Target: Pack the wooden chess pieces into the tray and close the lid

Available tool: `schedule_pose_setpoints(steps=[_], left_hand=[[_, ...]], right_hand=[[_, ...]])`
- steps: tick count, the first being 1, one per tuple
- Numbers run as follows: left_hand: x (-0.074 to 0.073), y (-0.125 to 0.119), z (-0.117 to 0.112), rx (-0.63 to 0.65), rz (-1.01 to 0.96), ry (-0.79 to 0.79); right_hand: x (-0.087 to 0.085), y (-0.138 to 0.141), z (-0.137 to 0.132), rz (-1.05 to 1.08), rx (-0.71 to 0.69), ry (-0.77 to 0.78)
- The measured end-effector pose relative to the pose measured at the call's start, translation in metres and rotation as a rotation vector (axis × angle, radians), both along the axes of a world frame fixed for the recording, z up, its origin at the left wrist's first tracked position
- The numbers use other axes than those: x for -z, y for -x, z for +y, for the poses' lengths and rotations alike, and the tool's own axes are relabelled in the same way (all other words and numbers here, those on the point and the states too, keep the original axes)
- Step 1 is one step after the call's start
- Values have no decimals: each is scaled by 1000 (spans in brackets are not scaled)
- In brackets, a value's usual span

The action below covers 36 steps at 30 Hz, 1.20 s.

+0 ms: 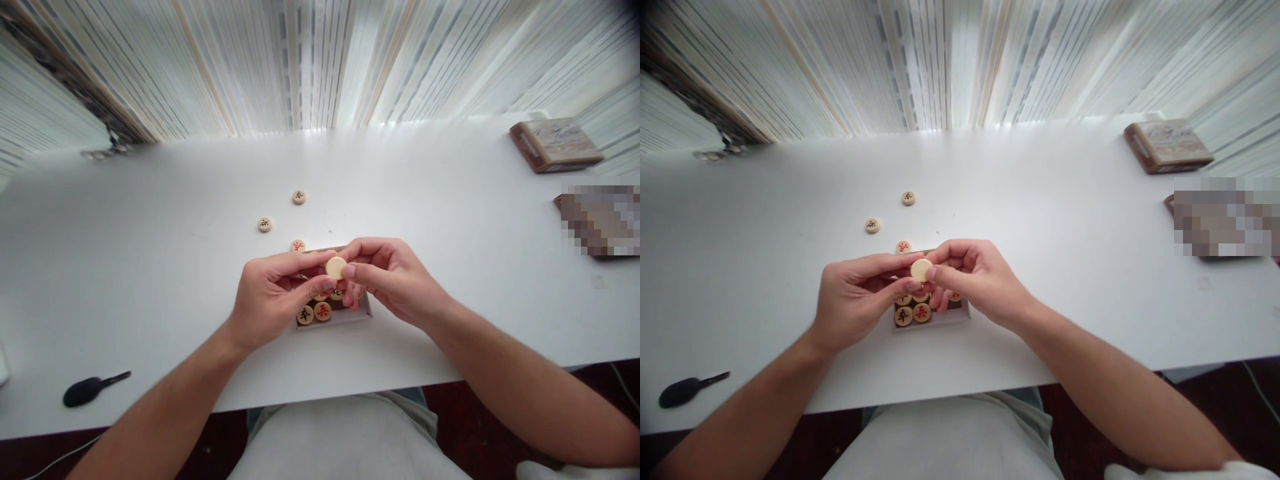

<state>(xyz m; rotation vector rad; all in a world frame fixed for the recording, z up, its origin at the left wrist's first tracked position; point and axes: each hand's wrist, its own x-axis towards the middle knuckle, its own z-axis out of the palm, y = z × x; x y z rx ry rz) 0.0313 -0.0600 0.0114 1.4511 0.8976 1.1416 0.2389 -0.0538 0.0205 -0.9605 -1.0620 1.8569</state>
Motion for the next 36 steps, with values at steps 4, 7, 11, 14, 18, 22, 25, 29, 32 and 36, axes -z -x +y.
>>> schedule_pose_setpoints(steps=[4, 7, 11, 14, 18, 22, 25, 29, 32, 36], left_hand=[[1, 1, -1, 15, 45, -58], [1, 1, -1, 23, 60, -80], [0, 1, -1, 18, 61, -80], [-2, 1, 0, 13, 69, -92], [-3, 3, 0, 26, 108, -142], [-2, 4, 0, 40, 172, -216], [-1, 2, 0, 64, 127, -220], [0, -1, 0, 92, 28, -148], [-2, -2, 0, 61, 0, -65], [-2, -2, 1, 7, -15, -5]], right_hand=[[-1, 1, 0, -16, -9, -22], [0, 1, 0, -10, -12, -38], [1, -1, 0, 31, -29, -44], [1, -3, 1, 56, -52, -19], [1, -2, 1, 44, -55, 23], [0, 0, 0, 1, -22, 13], [-1, 1, -1, -25, 4, -29], [-4, 1, -2, -27, -2, -72], [-5, 1, -2, -16, -16, -99], [-5, 0, 0, 11, -18, -117]])
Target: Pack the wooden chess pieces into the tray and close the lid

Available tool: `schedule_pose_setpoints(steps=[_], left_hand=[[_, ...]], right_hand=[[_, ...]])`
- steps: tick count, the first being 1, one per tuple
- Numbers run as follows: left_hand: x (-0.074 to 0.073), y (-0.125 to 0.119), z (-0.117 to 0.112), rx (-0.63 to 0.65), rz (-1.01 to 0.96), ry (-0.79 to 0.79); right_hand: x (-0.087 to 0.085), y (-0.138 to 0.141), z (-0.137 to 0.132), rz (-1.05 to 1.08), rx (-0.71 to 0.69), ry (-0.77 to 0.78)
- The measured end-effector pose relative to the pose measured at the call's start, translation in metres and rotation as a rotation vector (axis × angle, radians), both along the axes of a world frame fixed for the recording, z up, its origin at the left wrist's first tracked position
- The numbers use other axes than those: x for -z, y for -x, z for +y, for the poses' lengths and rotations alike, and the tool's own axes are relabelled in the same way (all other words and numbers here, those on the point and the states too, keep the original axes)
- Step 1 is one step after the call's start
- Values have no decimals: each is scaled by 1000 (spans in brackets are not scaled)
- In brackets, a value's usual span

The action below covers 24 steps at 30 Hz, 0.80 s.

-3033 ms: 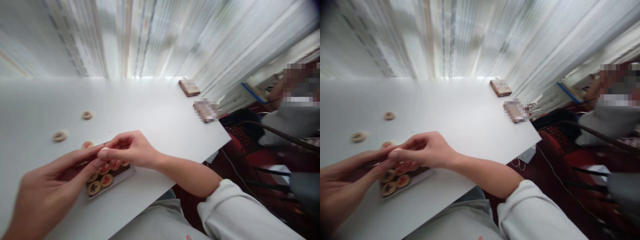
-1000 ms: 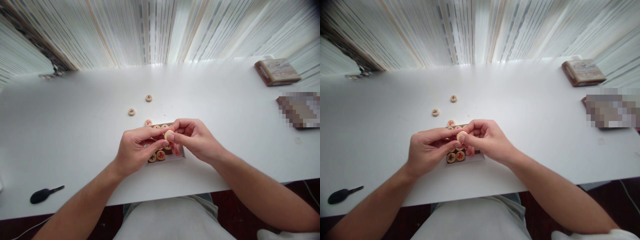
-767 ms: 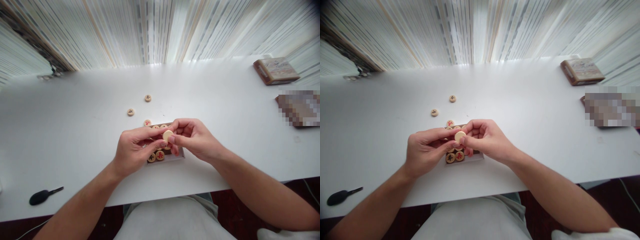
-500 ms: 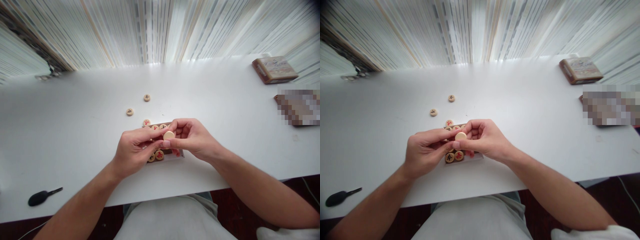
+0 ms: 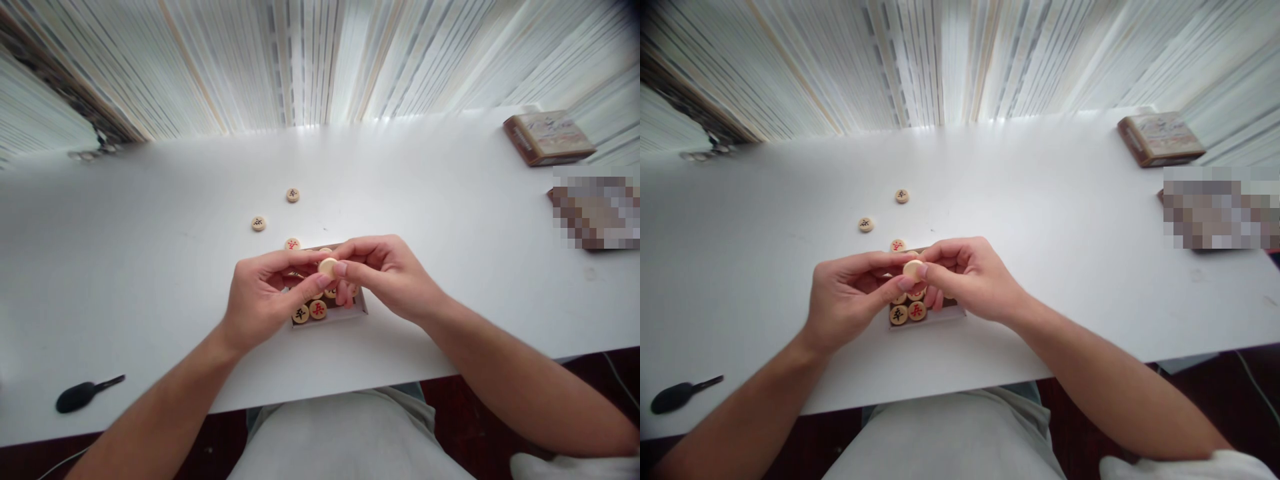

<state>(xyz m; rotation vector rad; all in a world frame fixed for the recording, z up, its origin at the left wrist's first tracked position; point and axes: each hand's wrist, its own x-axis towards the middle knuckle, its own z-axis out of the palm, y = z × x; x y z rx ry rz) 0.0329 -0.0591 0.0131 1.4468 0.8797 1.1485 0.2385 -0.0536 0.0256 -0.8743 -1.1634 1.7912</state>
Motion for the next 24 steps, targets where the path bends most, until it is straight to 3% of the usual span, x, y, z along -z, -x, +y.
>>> schedule_pose_setpoints(steps=[4, 13, 18, 24], left_hand=[[4, 1, 1, -61, -6, -15], [11, 3, 5, -78, 50, -241], [10, 5, 8, -41, -42, -20], [4, 7, 11, 136, -149, 239]], right_hand=[[1, -2, 2, -8, 22, -17], [7, -4, 2, -118, 105, -151], [14, -5, 0, -257, 212, -422], [20, -3, -2, -388, 282, -682]])
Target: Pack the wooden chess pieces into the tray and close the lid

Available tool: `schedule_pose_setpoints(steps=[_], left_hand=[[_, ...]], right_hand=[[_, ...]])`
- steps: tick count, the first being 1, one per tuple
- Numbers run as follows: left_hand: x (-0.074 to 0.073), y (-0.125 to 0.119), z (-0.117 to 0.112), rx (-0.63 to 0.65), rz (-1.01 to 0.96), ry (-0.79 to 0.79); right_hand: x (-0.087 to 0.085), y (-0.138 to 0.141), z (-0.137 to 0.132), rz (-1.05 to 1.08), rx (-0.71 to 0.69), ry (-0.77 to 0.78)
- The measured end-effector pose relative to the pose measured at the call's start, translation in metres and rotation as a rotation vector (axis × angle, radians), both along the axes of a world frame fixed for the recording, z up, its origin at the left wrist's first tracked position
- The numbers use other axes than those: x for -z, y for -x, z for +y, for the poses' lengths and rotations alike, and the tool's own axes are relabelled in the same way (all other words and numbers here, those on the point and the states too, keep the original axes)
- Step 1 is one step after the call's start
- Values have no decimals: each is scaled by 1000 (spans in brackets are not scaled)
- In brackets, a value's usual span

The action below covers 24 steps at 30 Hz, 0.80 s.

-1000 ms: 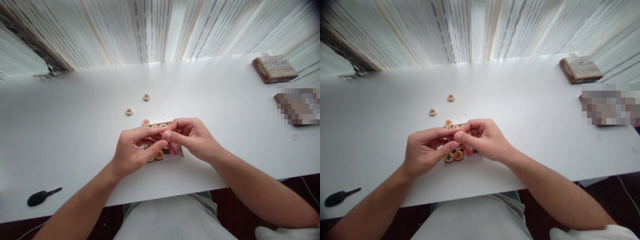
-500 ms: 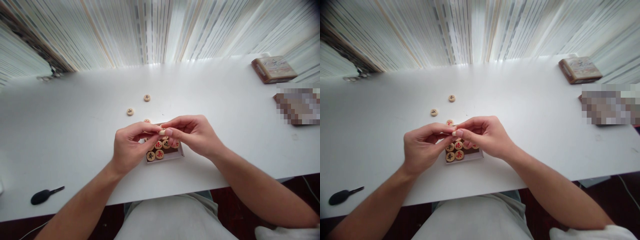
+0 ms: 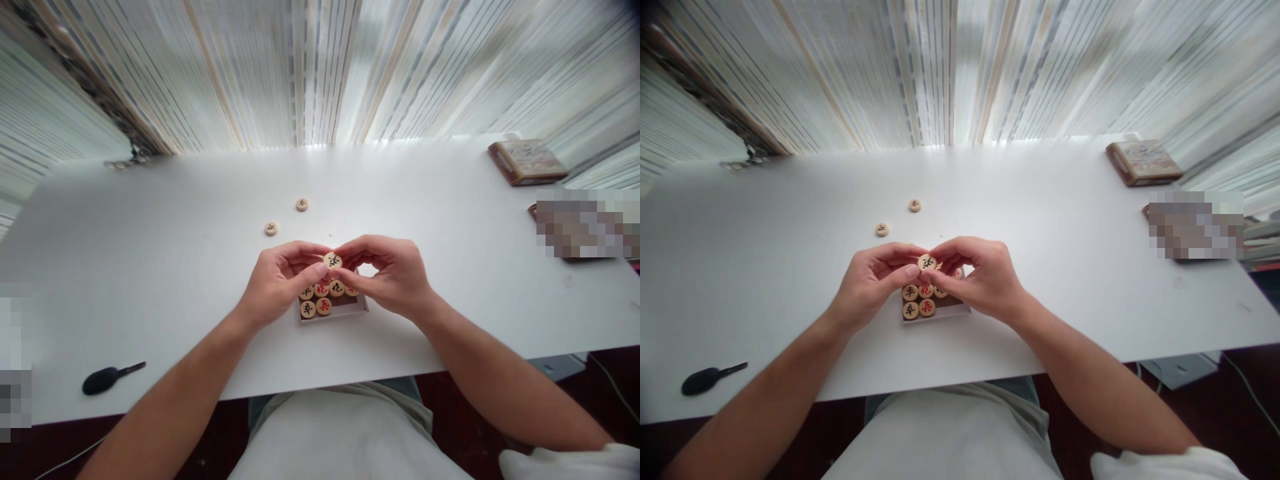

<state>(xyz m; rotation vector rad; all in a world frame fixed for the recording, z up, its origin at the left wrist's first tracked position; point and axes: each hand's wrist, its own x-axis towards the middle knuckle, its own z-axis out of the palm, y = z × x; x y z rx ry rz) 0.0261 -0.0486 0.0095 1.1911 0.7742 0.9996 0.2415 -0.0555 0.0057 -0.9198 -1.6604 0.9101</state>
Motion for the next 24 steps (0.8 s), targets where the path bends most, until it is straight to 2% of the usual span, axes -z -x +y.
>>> schedule_pose_setpoints(steps=[3, 6, 9, 14, 18, 24], left_hand=[[-1, -1, 0, 25, 12, 4], [0, 0, 0, 26, 53, -33], [1, 1, 0, 13, 65, -4], [2, 1, -1, 5, 63, 29], [1, 0, 0, -6, 73, 41], [1, 2, -2, 35, 97, 17]], right_hand=[[1, 0, 0, -50, -2, -69], [-2, -1, 0, -102, -82, -107], [-6, -3, 0, -144, -127, -137], [-8, -2, -3, -160, -101, -114], [-8, -1, -5, -213, -50, -159], [-16, -5, -9, -384, -142, -268]])
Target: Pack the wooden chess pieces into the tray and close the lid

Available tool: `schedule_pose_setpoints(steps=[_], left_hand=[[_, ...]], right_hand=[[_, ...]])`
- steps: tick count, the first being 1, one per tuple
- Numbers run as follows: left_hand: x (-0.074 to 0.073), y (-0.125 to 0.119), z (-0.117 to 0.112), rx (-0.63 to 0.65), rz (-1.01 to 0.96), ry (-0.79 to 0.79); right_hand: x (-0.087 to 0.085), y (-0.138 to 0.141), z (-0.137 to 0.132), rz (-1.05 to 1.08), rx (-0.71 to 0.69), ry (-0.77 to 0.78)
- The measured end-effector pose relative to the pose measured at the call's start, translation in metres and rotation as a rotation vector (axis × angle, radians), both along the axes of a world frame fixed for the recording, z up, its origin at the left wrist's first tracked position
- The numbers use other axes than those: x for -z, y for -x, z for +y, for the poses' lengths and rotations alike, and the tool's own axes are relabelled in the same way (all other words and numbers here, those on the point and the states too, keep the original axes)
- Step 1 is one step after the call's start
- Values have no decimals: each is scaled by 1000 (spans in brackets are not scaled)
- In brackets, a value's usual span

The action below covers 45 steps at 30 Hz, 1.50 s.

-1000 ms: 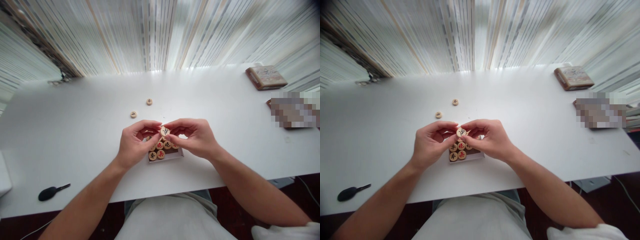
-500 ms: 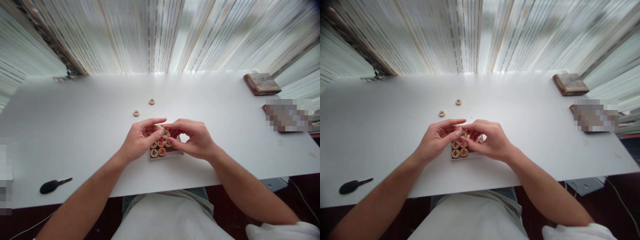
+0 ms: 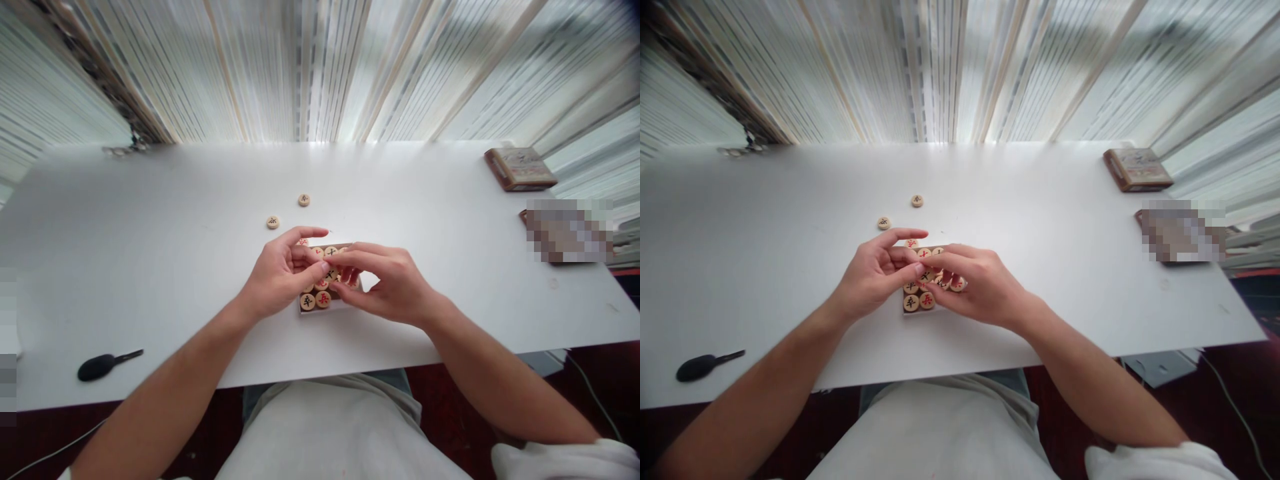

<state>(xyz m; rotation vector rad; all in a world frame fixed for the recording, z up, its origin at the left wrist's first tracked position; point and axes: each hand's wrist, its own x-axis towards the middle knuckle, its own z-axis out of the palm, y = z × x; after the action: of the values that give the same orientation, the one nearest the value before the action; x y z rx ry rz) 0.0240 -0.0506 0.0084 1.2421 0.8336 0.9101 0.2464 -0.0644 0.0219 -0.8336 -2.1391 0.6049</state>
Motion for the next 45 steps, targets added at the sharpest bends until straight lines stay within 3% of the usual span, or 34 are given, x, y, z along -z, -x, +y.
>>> schedule_pose_setpoints(steps=[4, 13, 32, 45], left_hand=[[-3, -2, -3, 23, 39, -28], [-8, 0, 2, -161, 92, -157], [-3, -2, 2, -140, 104, -154], [-4, -1, 2, -137, 130, -168]], right_hand=[[-7, -5, -7, -111, 22, -78], [0, -24, -34, -240, 83, 2], [19, -26, -42, -237, 83, -35], [12, -16, -53, -507, 54, -332]])
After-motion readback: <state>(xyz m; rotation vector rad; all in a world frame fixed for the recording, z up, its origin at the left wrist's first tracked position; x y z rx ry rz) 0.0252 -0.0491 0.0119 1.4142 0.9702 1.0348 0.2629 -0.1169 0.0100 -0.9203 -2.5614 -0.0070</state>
